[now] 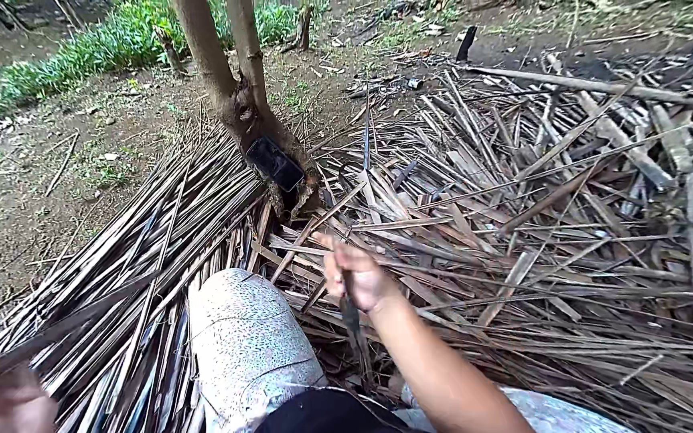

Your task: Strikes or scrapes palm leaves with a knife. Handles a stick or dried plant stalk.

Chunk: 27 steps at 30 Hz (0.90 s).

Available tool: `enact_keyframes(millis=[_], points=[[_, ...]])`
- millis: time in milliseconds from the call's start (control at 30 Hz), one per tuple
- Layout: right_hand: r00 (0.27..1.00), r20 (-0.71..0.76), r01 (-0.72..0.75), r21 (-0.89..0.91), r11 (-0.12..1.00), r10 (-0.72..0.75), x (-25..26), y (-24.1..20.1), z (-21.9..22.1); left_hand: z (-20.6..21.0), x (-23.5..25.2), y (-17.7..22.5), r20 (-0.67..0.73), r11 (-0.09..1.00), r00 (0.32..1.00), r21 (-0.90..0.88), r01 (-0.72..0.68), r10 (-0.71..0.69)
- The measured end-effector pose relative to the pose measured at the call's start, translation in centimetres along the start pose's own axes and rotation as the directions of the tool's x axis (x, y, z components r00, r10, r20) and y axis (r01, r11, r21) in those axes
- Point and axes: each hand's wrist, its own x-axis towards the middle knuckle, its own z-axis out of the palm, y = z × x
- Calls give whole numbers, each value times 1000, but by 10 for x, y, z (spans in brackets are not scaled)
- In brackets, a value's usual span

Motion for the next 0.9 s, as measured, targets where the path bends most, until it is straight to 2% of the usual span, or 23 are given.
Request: enact_keyframes(millis=[67,100,133,200,267,333,400,433,500,600,667,700,733,800,867,900], points=[[967,187,-178,14,984,172,4,22,36,73,-30,-53,64,990,989,53,128,-131],[955,238,-198,60,978,179,4,30,46,100,-46,-73,119,975,968,52,214,-219],[956,257,-177,116,977,143,4,33,50,121,-59,-89,167,954,939,54,296,-301],[982,189,-63,212,975,23,0,30,43,148,-74,-108,211,912,887,85,402,-411],[994,76,63,211,976,-81,-5,19,23,160,-73,-115,195,902,882,147,406,-429],[989,-86,136,152,979,-124,-12,5,6,164,-66,-118,178,910,909,251,328,-377],[970,-223,108,24,994,-100,-17,-4,6,168,-66,-122,187,914,927,317,255,-324],[963,-260,63,-34,997,-70,-19,-7,15,171,-68,-125,214,919,930,328,221,-300],[980,-200,-29,-148,989,-1,-22,-4,44,176,-76,-134,314,941,925,322,108,-214],[996,-66,-76,-225,971,63,-25,5,81,178,-88,-151,548,943,837,288,-165,-21],[983,-173,-92,-208,974,56,-19,5,74,178,-89,-155,644,927,763,251,-278,55],[954,-295,-111,-184,977,53,-14,5,60,175,-88,-155,664,922,745,244,-301,68],[893,-448,-129,-144,981,51,-8,5,40,171,-86,-153,666,921,743,245,-305,69],[690,-722,-122,-52,991,48,0,10,-14,165,-77,-147,642,925,765,261,-278,49],[484,-873,-37,45,998,57,-3,18,-66,160,-68,-139,603,935,796,256,-246,44],[411,-910,36,79,996,57,-9,22,-89,158,-63,-134,581,940,812,245,-236,53]])
